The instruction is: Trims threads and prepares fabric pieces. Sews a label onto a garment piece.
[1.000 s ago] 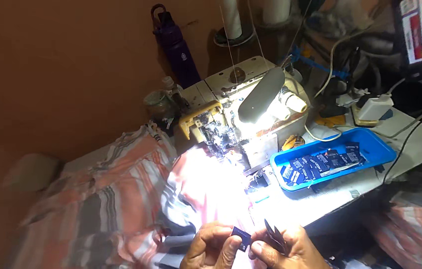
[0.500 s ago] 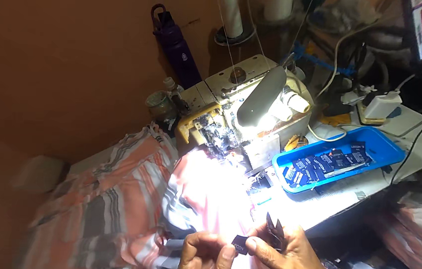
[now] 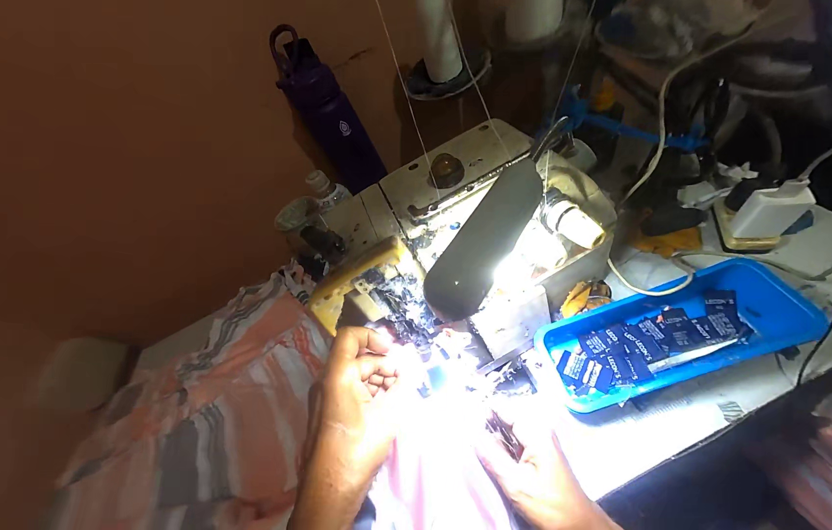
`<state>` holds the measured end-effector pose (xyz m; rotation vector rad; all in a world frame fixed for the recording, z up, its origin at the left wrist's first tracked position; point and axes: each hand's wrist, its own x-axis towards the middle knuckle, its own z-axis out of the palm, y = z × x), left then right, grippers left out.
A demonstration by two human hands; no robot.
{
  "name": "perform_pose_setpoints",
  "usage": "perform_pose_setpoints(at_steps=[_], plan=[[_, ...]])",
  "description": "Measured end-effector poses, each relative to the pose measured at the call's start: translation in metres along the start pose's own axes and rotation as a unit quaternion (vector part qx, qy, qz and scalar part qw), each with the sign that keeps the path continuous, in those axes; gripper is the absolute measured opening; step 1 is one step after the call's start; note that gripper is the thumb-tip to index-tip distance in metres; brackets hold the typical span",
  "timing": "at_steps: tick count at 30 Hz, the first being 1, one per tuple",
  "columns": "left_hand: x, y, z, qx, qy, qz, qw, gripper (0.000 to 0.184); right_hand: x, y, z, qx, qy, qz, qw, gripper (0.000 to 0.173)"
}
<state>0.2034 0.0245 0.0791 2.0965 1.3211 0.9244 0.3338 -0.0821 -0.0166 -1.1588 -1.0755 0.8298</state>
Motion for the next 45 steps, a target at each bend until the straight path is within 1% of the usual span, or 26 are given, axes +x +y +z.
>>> perform_pose_setpoints(at_steps=[3,5,7,9,11,13,15,17,20,22,24,26,30,35,39,42,45], plan=[[-0.003,-0.002,0.003,-0.018,0.012,0.002,1.000,0.037,-0.002,-0.005,-0.001,0.021,-0.005,-0.023,1.000,0.015],[-0.004,-0.001,0.005,-0.029,0.022,-0.005,0.999,0.037,-0.002,-0.005,0.000,0.010,-0.004,-0.068,0.998,0.020],[-0.006,-0.001,0.007,-0.033,0.036,0.001,0.999,0.035,-0.003,-0.004,0.000,-0.040,0.007,-0.123,0.992,0.031],[-0.007,0.000,0.009,-0.043,0.048,0.007,0.998,0.035,-0.003,-0.004,0.000,-0.104,0.009,-0.164,0.981,0.038],[-0.008,0.001,0.010,-0.039,0.054,0.005,0.998,0.035,-0.004,-0.005,-0.001,-0.155,0.008,-0.188,0.970,0.040],[-0.009,0.001,0.011,-0.035,0.061,0.007,0.998,0.035,-0.003,-0.005,-0.002,-0.190,-0.011,-0.207,0.960,0.040],[-0.009,0.000,0.014,-0.038,0.071,0.021,0.996,0.033,0.001,-0.007,-0.002,-0.215,-0.034,-0.220,0.951,0.045],[-0.011,-0.003,0.016,-0.044,0.078,0.042,0.995,0.028,0.004,-0.006,-0.002,-0.245,-0.037,-0.233,0.940,0.046],[-0.014,-0.006,0.019,-0.022,0.092,0.054,0.994,0.020,0.003,-0.003,0.002,-0.257,-0.015,-0.235,0.937,0.043],[-0.016,-0.008,0.021,0.009,0.112,0.057,0.992,0.017,0.002,-0.006,0.002,-0.260,-0.025,-0.225,0.939,0.047],[-0.018,-0.014,0.022,0.042,0.130,0.079,0.987,0.013,0.002,-0.006,0.002,-0.265,-0.030,-0.222,0.938,0.051],[-0.020,-0.021,0.022,0.062,0.134,0.097,0.984,0.014,0.003,-0.006,0.002,-0.266,-0.033,-0.226,0.937,0.053],[-0.021,-0.030,0.026,0.080,0.143,0.131,0.978,0.020,0.003,-0.006,0.002,-0.261,-0.032,-0.224,0.938,0.050],[-0.016,-0.027,0.026,0.084,0.141,0.118,0.979,0.019,0.013,-0.004,0.000,-0.217,-0.053,-0.204,0.953,0.050],[-0.009,-0.030,0.025,0.084,0.136,0.111,0.981,0.020,0.019,-0.007,0.000,-0.200,-0.048,-0.188,0.960,0.044],[-0.005,-0.031,0.024,0.091,0.126,0.096,0.983,0.022,0.022,-0.007,0.003,-0.175,-0.056,-0.159,0.970,0.050],[0.000,-0.031,0.022,0.087,0.119,0.083,0.986,0.021,0.026,-0.007,0.004,-0.154,-0.056,-0.151,0.975,0.049]])
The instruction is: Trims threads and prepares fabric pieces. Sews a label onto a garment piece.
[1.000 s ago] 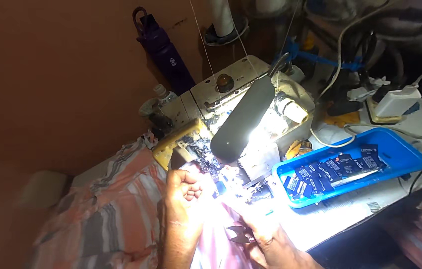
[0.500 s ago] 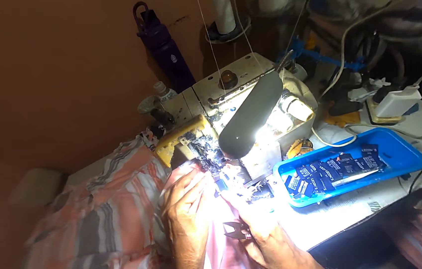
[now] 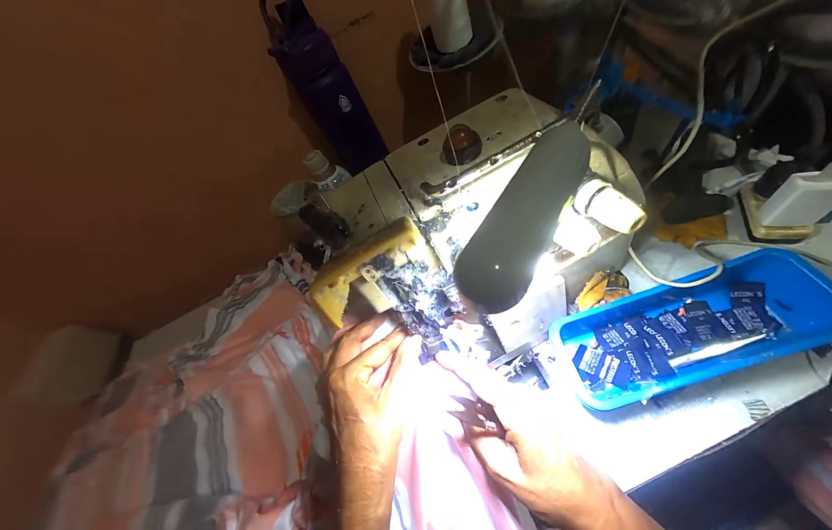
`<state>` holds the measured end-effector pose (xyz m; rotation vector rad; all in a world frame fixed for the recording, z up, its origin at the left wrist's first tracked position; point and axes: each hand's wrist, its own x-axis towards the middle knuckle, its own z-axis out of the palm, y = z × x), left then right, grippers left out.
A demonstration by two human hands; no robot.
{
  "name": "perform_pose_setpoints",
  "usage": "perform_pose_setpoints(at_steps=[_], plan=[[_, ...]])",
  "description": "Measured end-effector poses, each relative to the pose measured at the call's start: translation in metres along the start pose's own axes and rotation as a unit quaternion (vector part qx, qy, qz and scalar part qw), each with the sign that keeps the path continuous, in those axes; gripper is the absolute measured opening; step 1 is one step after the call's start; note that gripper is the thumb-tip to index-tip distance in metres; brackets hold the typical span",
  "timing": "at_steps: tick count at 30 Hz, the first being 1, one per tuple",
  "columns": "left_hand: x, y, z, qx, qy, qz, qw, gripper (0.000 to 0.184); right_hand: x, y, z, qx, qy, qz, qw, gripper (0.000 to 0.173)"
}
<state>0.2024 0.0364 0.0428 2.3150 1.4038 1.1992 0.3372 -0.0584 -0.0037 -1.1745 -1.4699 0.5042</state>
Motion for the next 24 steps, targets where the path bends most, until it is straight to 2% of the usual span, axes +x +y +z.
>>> perform_pose_setpoints(at_steps=[4,8,11,24], plan=[[0.000,0.001,0.001,0.001,0.006,0.004,1.000,0.020,-0.003,0.001,0.001,0.009,0.007,0.006,1.000,0.048],[-0.001,0.001,0.004,0.004,0.021,0.017,1.000,0.020,-0.025,-0.007,0.004,-0.037,0.074,-0.037,0.996,0.031],[-0.002,0.002,0.003,0.002,0.016,0.008,1.000,0.020,-0.036,-0.020,0.003,0.025,0.091,-0.015,0.995,0.018],[-0.004,0.000,0.005,-0.011,0.024,0.001,1.000,0.022,-0.033,-0.033,-0.001,0.104,0.062,0.030,0.992,0.010]])
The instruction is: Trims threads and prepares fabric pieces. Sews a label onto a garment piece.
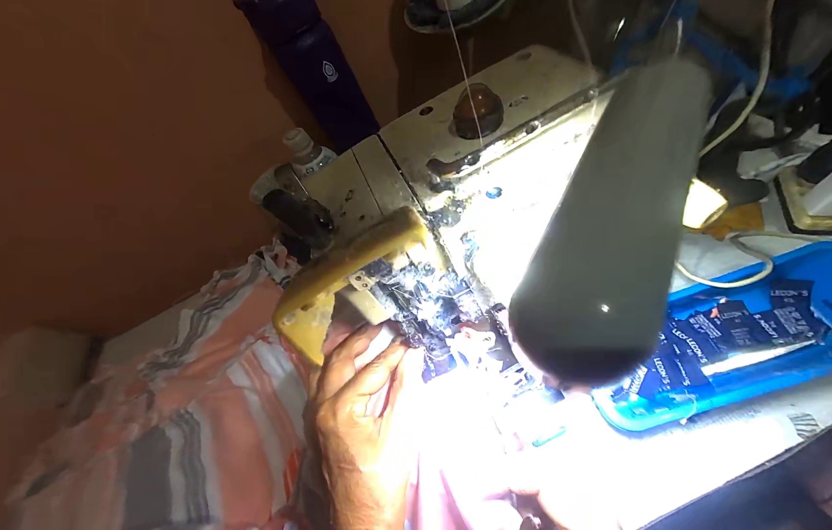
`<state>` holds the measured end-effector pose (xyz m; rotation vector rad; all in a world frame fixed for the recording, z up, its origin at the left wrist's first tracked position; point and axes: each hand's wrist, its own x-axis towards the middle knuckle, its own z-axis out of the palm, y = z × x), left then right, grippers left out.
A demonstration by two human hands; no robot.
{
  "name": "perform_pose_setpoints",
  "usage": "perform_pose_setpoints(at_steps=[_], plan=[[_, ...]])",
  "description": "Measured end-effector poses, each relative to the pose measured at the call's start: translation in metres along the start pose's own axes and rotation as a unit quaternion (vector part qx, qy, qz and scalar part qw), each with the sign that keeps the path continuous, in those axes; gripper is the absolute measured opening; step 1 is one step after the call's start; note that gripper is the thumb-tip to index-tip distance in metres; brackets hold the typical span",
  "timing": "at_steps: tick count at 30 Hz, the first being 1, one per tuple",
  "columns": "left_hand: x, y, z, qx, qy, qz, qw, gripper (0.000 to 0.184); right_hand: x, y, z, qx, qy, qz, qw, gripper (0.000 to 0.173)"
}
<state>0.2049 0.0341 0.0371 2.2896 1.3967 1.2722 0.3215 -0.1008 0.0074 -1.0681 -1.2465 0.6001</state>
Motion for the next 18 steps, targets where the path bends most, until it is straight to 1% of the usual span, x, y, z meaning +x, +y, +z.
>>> perform_pose_setpoints(at_steps=[5,10,18], plan=[[-0.003,0.000,-0.001,-0.010,-0.004,0.001,1.000,0.023,-0.002,-0.002,0.008,-0.020,-0.016,0.020,0.999,0.013],[-0.003,0.003,-0.001,-0.013,-0.001,-0.017,1.000,0.022,0.000,0.004,-0.001,0.011,-0.022,0.007,1.000,0.010],[-0.004,0.008,-0.002,0.007,-0.006,-0.032,0.999,0.022,0.002,0.008,-0.002,-0.012,-0.009,-0.011,1.000,0.011]])
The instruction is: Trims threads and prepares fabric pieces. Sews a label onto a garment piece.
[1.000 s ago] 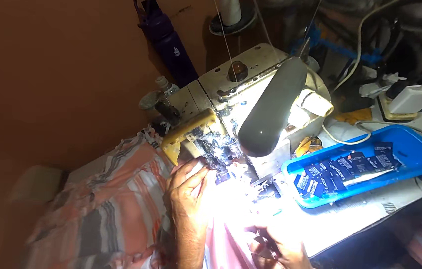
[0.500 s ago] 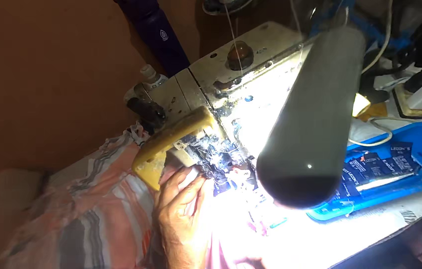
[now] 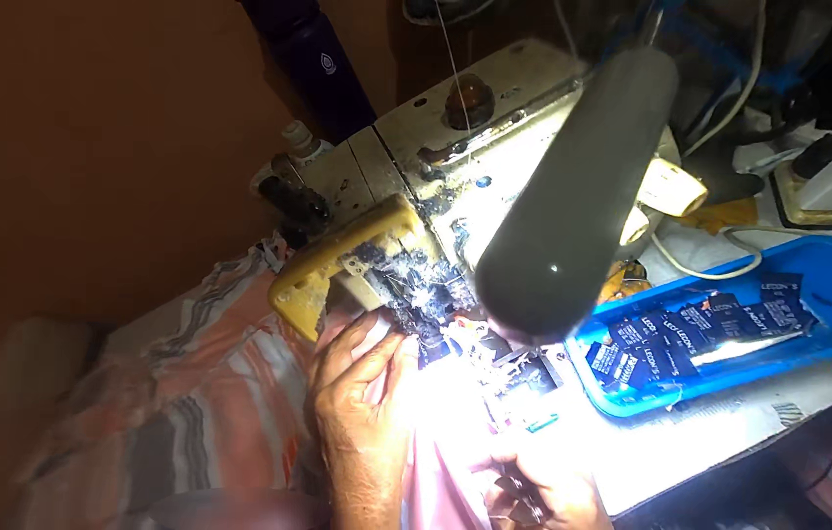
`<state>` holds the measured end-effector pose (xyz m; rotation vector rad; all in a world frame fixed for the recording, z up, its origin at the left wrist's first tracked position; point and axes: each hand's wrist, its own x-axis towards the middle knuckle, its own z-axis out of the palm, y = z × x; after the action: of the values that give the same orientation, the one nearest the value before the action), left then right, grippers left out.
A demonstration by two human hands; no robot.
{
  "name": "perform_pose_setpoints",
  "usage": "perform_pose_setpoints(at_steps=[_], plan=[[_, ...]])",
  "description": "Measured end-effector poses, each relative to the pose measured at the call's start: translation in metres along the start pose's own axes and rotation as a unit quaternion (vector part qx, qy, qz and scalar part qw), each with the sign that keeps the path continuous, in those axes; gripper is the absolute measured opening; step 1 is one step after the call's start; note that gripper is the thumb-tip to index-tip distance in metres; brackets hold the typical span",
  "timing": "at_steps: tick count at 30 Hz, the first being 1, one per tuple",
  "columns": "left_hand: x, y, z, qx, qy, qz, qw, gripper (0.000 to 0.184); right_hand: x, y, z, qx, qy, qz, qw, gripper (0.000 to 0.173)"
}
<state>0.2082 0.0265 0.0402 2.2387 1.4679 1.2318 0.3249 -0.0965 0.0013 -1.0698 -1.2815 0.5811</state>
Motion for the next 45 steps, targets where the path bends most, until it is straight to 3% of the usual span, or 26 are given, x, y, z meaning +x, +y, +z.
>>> perform_pose_setpoints(at_steps=[17,22,23,25,27,31,35,40,43,45], plan=[[0.002,-0.008,0.000,-0.007,0.001,0.011,1.000,0.022,-0.005,-0.002,0.004,0.003,-0.011,0.008,1.000,0.011],[0.025,-0.011,-0.008,0.002,-0.039,-0.060,0.997,0.021,0.021,-0.010,0.028,-0.168,-0.035,-0.115,0.978,0.010],[0.034,-0.015,-0.010,-0.015,-0.051,-0.083,0.995,0.025,0.030,-0.013,0.039,-0.212,-0.033,-0.142,0.966,0.010],[0.050,-0.029,-0.014,-0.077,-0.080,-0.130,0.985,0.050,0.047,-0.017,0.056,-0.255,-0.019,-0.161,0.953,0.007],[0.054,-0.040,-0.024,-0.149,-0.110,-0.169,0.968,0.070,0.050,-0.021,0.054,-0.215,-0.044,-0.141,0.965,0.007],[-0.008,-0.040,-0.059,-0.143,-0.001,-0.126,0.982,0.055,0.008,-0.019,0.020,-0.118,-0.086,-0.082,0.986,0.026],[-0.072,-0.016,-0.072,-0.138,0.088,-0.072,0.984,0.013,-0.011,-0.008,-0.020,-0.145,-0.066,-0.033,0.987,0.027],[-0.066,-0.017,-0.081,0.045,0.066,-0.029,0.996,0.038,0.006,-0.016,-0.032,-0.186,-0.067,0.004,0.980,0.049],[-0.039,-0.010,-0.074,0.080,0.025,-0.004,0.997,0.042,0.008,-0.017,-0.028,-0.205,-0.051,-0.033,0.977,0.036],[-0.023,-0.010,-0.064,0.049,0.018,0.002,0.999,0.033,0.010,-0.016,-0.021,-0.205,-0.033,-0.060,0.976,0.029]])
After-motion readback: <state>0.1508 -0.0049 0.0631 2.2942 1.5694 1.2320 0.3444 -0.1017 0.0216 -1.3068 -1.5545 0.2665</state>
